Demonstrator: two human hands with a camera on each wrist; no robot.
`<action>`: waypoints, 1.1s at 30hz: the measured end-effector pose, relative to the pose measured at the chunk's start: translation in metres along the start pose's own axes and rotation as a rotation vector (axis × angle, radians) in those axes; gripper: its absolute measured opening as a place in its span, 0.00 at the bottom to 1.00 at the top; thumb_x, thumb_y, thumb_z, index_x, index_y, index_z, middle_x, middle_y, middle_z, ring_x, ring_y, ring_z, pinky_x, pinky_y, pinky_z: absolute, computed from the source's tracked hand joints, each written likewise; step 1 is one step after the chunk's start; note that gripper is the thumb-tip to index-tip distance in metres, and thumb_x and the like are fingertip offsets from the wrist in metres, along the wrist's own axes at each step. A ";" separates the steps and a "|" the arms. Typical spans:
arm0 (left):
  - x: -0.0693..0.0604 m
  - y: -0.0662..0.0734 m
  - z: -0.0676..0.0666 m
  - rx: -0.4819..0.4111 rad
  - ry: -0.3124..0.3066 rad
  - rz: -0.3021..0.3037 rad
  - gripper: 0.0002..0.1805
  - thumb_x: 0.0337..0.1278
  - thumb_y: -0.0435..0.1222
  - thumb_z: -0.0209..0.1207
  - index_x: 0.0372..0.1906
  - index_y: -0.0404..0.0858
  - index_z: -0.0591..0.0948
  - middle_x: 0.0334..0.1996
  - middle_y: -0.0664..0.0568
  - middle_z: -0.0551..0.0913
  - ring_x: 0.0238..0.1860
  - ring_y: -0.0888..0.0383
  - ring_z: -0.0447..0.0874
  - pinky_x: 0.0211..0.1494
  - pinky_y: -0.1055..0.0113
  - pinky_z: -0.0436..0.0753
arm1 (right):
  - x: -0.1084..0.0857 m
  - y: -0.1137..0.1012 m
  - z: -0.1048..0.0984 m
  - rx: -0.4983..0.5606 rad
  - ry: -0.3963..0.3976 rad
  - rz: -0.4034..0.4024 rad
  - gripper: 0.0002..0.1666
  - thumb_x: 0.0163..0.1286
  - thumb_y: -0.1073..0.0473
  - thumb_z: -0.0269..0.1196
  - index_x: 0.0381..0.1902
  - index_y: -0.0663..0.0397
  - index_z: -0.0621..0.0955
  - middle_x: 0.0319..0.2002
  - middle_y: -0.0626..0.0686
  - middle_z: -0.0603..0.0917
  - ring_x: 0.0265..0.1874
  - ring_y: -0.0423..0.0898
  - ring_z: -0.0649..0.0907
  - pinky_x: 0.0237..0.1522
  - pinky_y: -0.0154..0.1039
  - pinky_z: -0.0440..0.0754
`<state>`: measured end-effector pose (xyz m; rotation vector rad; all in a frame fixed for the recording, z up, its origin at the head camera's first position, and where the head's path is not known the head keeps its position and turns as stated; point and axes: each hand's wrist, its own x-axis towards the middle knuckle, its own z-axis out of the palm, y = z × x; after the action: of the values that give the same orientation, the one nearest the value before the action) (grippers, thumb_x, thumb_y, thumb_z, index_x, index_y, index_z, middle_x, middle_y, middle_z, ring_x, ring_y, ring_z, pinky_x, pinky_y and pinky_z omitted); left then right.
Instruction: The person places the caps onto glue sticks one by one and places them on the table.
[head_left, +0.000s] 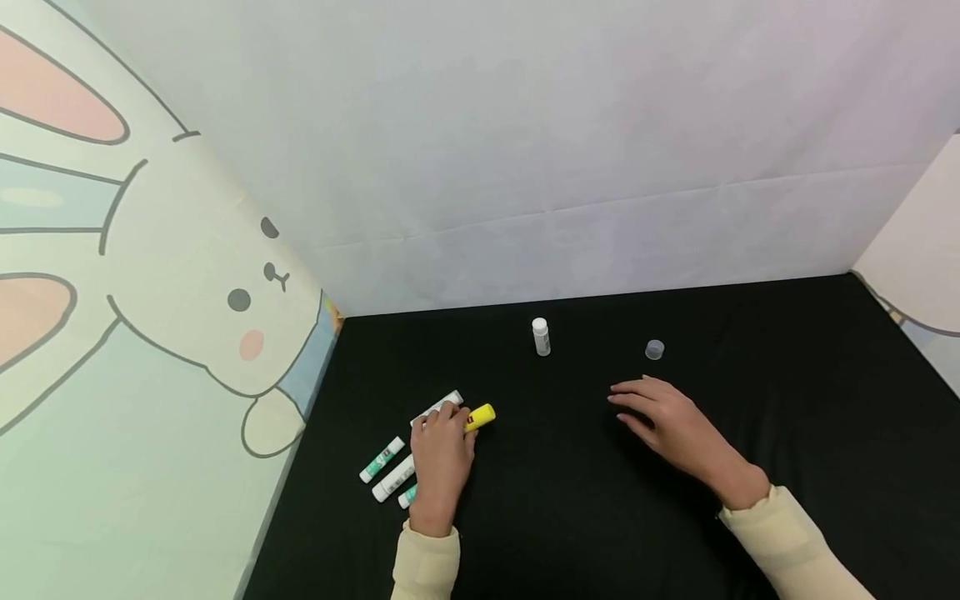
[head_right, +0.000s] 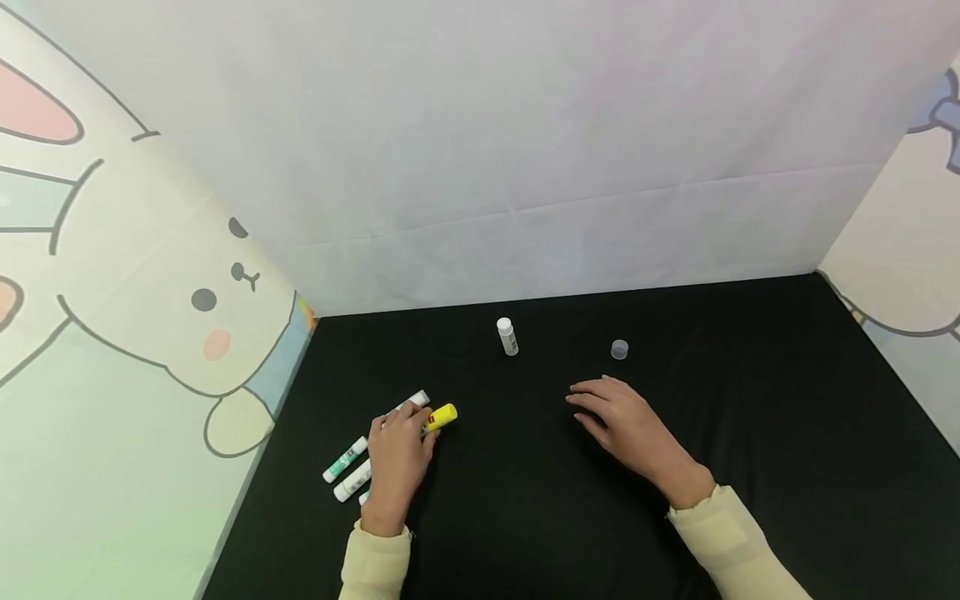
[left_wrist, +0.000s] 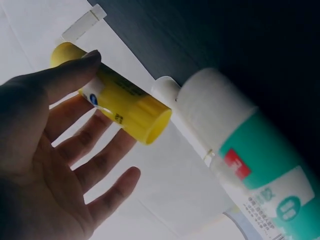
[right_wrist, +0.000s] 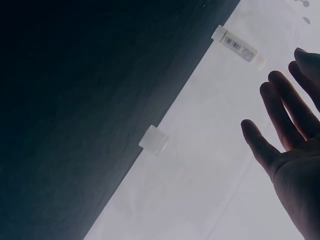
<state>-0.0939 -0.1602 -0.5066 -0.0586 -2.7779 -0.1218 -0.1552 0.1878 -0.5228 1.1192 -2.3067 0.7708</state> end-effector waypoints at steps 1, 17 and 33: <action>0.000 -0.001 0.000 -0.001 -0.010 -0.009 0.14 0.51 0.39 0.80 0.43 0.41 0.91 0.41 0.48 0.86 0.42 0.46 0.87 0.54 0.46 0.82 | 0.000 0.000 -0.001 -0.003 -0.001 0.006 0.27 0.47 0.72 0.81 0.48 0.60 0.89 0.53 0.56 0.88 0.50 0.54 0.87 0.55 0.54 0.81; 0.001 -0.008 0.005 -0.016 -0.063 -0.119 0.13 0.50 0.35 0.81 0.40 0.39 0.91 0.37 0.46 0.85 0.41 0.44 0.87 0.54 0.43 0.82 | -0.006 0.008 -0.007 -0.010 0.008 0.040 0.26 0.46 0.74 0.80 0.47 0.61 0.89 0.51 0.56 0.88 0.49 0.55 0.87 0.58 0.50 0.78; 0.004 -0.013 0.012 -0.017 -0.101 -0.165 0.12 0.49 0.34 0.80 0.39 0.37 0.91 0.37 0.45 0.85 0.39 0.43 0.85 0.48 0.44 0.80 | -0.009 0.027 -0.015 -0.023 0.036 0.086 0.28 0.47 0.75 0.80 0.49 0.60 0.88 0.49 0.55 0.88 0.47 0.53 0.87 0.52 0.40 0.79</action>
<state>-0.1026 -0.1723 -0.5176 0.1653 -2.8800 -0.1891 -0.1695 0.2164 -0.5245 0.9945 -2.3405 0.7873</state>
